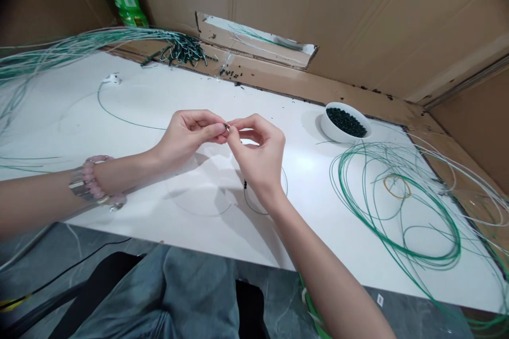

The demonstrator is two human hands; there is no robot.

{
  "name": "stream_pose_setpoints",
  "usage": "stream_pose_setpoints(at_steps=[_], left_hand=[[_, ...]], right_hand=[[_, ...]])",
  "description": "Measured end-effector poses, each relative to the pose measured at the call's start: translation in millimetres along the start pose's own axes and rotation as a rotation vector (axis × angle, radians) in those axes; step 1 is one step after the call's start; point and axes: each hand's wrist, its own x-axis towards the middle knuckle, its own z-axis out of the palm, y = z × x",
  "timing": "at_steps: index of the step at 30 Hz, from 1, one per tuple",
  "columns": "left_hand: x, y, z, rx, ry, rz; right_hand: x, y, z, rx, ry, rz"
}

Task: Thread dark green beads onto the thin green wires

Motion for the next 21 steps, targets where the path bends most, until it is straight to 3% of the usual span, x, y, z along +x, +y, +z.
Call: stream_pose_setpoints(at_steps=[21], left_hand=[[1.4,3.5,-4.1,0.131,-0.054,0.069]], right_hand=[[-2.7,-2.9,-3.2,-0.177,-0.045,-0.075]])
